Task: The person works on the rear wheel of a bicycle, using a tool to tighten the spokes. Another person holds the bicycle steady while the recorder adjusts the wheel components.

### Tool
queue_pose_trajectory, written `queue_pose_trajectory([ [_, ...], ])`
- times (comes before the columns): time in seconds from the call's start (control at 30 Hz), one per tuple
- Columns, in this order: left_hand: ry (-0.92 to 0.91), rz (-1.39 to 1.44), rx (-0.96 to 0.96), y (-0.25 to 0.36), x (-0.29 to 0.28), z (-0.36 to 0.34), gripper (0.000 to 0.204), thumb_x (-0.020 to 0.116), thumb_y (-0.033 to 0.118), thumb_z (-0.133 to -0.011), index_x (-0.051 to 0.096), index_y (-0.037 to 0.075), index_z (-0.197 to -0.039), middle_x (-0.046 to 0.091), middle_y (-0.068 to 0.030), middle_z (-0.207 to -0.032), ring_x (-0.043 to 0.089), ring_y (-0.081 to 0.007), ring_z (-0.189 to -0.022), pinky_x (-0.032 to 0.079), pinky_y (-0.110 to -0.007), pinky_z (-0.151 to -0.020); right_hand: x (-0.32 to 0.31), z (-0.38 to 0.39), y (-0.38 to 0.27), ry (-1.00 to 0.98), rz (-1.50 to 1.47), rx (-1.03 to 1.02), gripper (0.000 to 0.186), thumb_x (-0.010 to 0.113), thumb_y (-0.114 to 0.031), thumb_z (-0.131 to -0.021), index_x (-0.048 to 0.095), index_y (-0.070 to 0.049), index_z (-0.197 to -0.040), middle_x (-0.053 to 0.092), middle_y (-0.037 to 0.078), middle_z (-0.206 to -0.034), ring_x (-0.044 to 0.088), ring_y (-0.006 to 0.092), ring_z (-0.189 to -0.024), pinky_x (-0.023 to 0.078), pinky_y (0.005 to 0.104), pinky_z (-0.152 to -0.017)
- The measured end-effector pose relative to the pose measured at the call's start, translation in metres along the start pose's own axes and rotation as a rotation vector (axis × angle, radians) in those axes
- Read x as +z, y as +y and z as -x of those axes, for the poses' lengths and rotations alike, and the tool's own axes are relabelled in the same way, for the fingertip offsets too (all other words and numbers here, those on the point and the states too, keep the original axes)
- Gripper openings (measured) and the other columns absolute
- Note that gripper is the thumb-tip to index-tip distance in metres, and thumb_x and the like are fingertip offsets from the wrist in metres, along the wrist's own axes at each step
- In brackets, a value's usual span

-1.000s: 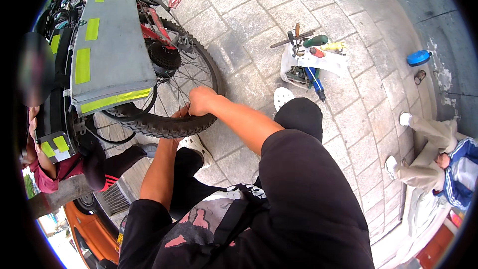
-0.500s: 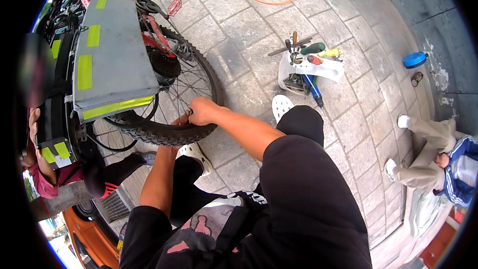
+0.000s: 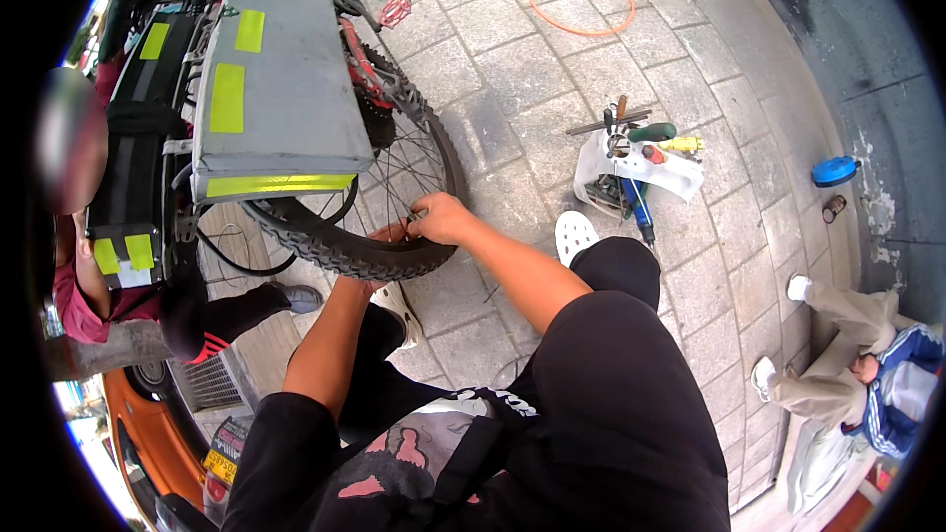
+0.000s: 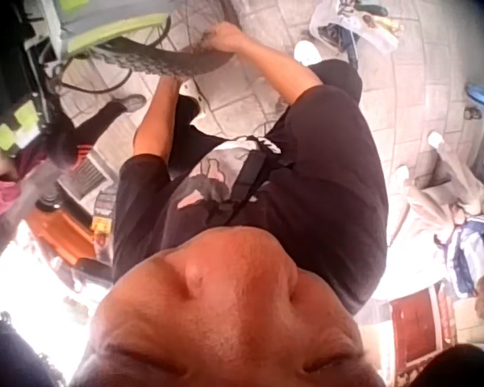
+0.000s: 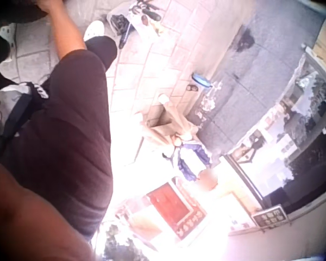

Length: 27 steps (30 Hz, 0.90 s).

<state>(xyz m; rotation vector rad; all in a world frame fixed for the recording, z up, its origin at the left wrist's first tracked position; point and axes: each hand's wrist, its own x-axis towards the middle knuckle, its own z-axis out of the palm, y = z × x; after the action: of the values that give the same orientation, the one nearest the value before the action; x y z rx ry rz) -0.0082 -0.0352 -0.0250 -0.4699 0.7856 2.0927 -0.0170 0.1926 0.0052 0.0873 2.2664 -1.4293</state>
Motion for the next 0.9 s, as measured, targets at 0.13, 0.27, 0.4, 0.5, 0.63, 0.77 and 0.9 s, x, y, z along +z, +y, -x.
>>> queue_pose_trajectory([
  [0.13, -0.073, 0.174, -0.003, 0.006, -0.005, -0.005, 0.03, 0.052, 0.011, -0.105, 0.054, -0.004, -0.132, 0.067, -0.009, -0.121, 0.07, -0.0175, -0.102, 0.06, -0.031, -0.09, 0.007, -0.003, 0.0, 0.01, -0.016, -0.023, 0.032, 0.076, -0.027, -0.08, 0.075, -0.003, -0.101, 0.073, 0.022, -0.101, 0.069, 0.0391, -0.1, 0.055, 0.0436, -0.086],
  [0.27, -0.084, 0.299, -0.05, 0.001, -0.003, -0.002, 0.025, 0.052, 0.012, -0.106, 0.056, -0.001, -0.127, 0.068, -0.0068, -0.115, 0.07, -0.0158, -0.1, 0.059, -0.027, -0.09, 0.0, 0.007, -0.028, 0.021, 0.188, 0.01, 0.025, 0.07, -0.023, -0.082, 0.076, -0.004, -0.098, 0.072, 0.023, -0.1, 0.067, 0.0427, -0.101, 0.055, 0.0468, -0.088],
  [0.4, -0.068, 0.18, -0.001, -0.005, -0.011, -0.004, 0.024, 0.067, 0.012, -0.099, 0.062, -0.001, -0.119, 0.069, -0.0048, -0.109, 0.069, -0.0128, -0.097, 0.059, -0.025, -0.088, 0.005, 0.007, -0.028, 0.016, 0.158, -0.002, 0.028, 0.071, -0.023, -0.081, 0.076, -0.004, -0.101, 0.072, 0.024, -0.099, 0.068, 0.042, -0.101, 0.055, 0.0446, -0.089],
  [0.5, 0.007, 0.09, 0.061, -0.008, 0.017, 0.002, 0.02, 0.066, 0.013, -0.1, 0.063, 0.0, -0.115, 0.069, -0.0047, -0.109, 0.068, -0.0113, -0.094, 0.059, -0.025, -0.084, 0.002, 0.003, -0.01, -0.03, -0.029, 0.013, 0.03, 0.073, -0.021, -0.081, 0.077, -0.006, -0.106, 0.073, 0.023, -0.102, 0.07, 0.039, -0.101, 0.055, 0.0422, -0.09],
  [0.63, 0.188, 0.049, 0.145, -0.016, -0.011, -0.006, 0.016, 0.065, 0.01, -0.1, 0.063, -0.001, -0.112, 0.069, -0.0068, -0.109, 0.069, -0.013, -0.094, 0.06, -0.026, -0.083, -0.001, -0.007, -0.002, -0.082, -0.102, 0.084, 0.037, 0.078, -0.018, -0.079, 0.075, -0.003, -0.112, 0.075, 0.019, -0.103, 0.072, 0.0304, -0.099, 0.054, 0.0366, -0.088],
  [0.77, 0.238, -0.069, 0.124, -0.01, 0.02, 0.008, 0.035, 0.071, 0.006, -0.095, 0.055, -0.002, -0.124, 0.069, -0.0107, -0.108, 0.071, -0.0191, -0.094, 0.062, -0.032, -0.085, -0.005, -0.004, -0.005, -0.124, -0.197, 0.129, 0.029, 0.073, -0.005, -0.085, 0.073, 0.002, -0.113, 0.075, 0.012, -0.1, 0.068, 0.019, -0.092, 0.053, 0.033, -0.084],
  [0.9, 0.325, -0.176, 0.164, -0.009, 0.043, 0.021, 0.043, 0.073, 0.007, -0.094, 0.05, -0.003, -0.13, 0.069, -0.0124, -0.109, 0.071, -0.02, -0.094, 0.062, -0.033, -0.083, -0.003, -0.005, 0.0, -0.107, -0.327, 0.148, 0.028, 0.074, -0.007, -0.087, 0.074, 0.002, -0.113, 0.075, 0.011, -0.102, 0.068, 0.0184, -0.093, 0.052, 0.0329, -0.085],
])
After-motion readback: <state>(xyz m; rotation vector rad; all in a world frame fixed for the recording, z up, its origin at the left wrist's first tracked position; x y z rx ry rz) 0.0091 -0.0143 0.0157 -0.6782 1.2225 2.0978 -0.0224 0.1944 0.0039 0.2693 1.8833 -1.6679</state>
